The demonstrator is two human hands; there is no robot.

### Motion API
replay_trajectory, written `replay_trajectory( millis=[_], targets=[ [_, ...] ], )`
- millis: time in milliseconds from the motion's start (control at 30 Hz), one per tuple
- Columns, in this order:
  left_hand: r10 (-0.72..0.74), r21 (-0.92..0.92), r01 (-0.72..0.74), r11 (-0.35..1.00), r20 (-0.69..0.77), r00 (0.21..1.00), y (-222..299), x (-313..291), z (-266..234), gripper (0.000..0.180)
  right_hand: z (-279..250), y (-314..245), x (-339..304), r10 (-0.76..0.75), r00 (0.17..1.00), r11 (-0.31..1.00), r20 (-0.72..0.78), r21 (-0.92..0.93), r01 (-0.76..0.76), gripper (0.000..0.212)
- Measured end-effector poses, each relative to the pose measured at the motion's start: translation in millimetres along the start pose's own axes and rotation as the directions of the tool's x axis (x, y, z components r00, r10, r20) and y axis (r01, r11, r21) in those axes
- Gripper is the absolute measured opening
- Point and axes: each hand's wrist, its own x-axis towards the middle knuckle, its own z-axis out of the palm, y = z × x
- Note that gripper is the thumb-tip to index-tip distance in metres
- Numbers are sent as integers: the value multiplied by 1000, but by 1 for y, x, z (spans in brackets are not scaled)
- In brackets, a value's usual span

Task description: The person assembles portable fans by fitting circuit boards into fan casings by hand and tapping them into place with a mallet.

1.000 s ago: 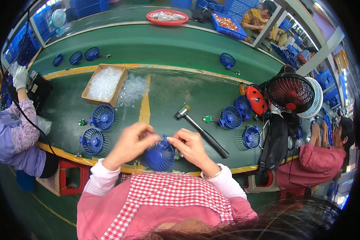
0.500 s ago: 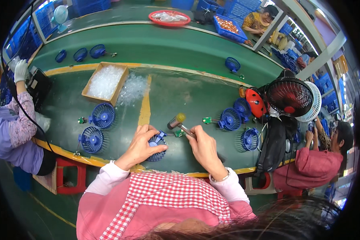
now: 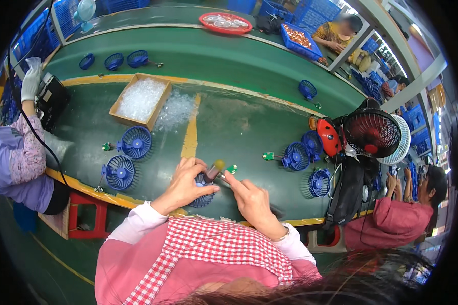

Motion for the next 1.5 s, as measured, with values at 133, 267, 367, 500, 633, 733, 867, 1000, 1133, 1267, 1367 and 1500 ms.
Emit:
replay_trajectory(
  millis=[133, 267, 367, 500, 633, 733, 867, 1000, 1133, 1267, 1367, 1500],
  targets=[
    [34, 45, -32, 998, -31, 999, 1, -1, 1, 47, 7, 21, 7, 62, 998, 957, -30, 285, -51, 38],
    [-28, -290, 12, 957, -52, 998, 0, -8, 2, 37, -6, 13, 24, 1, 980, 965, -200, 257, 52, 33],
    [-324, -659, 378, 650, 210, 922, 11, -10, -3, 29, -3, 8, 26, -131, 978, 931, -163, 319, 178, 27],
    [-359, -834, 396, 383, 261, 896, 9, -13, -3, 16, 2, 9, 23, -209, 966, 920, -150, 305, 246, 17],
    [-404, -873, 409, 267, 284, 870, 11, -15, -1, 12, 6, 4, 17, -161, 963, 913, -216, 338, 228, 13],
    [-434, -889, 426, 171, 320, 842, 12, -15, 1, 12, 11, 2, 11, -173, 952, 911, -253, 325, 252, 13],
    [-396, -887, 410, 213, 305, 866, 11, -15, 2, 13, 15, 1, 14, -123, 969, 903, -216, 379, 199, 12],
    [-327, -855, 419, 305, 318, 890, 5, -9, 1, 12, 14, 3, 20, -30, 991, 867, -132, 489, 92, 22],
    [-65, -686, 359, 633, 416, 907, 2, 1, -8, 17, 14, 2, 18, 126, 953, 612, 274, 735, -292, 26],
    [175, 219, -139, 966, -154, 972, -16, 32, -31, 12, 26, 15, 14, 161, 897, 430, 412, 789, -440, 20],
    [213, 482, -58, 874, -274, 938, -44, 48, -41, 10, 25, 14, 16, 152, 889, 411, 432, 790, -454, 18],
    [152, 654, 69, 754, -275, 950, -66, 59, -42, 5, 29, 18, 15, 150, 886, 416, 439, 785, -459, 18]
  ],
)
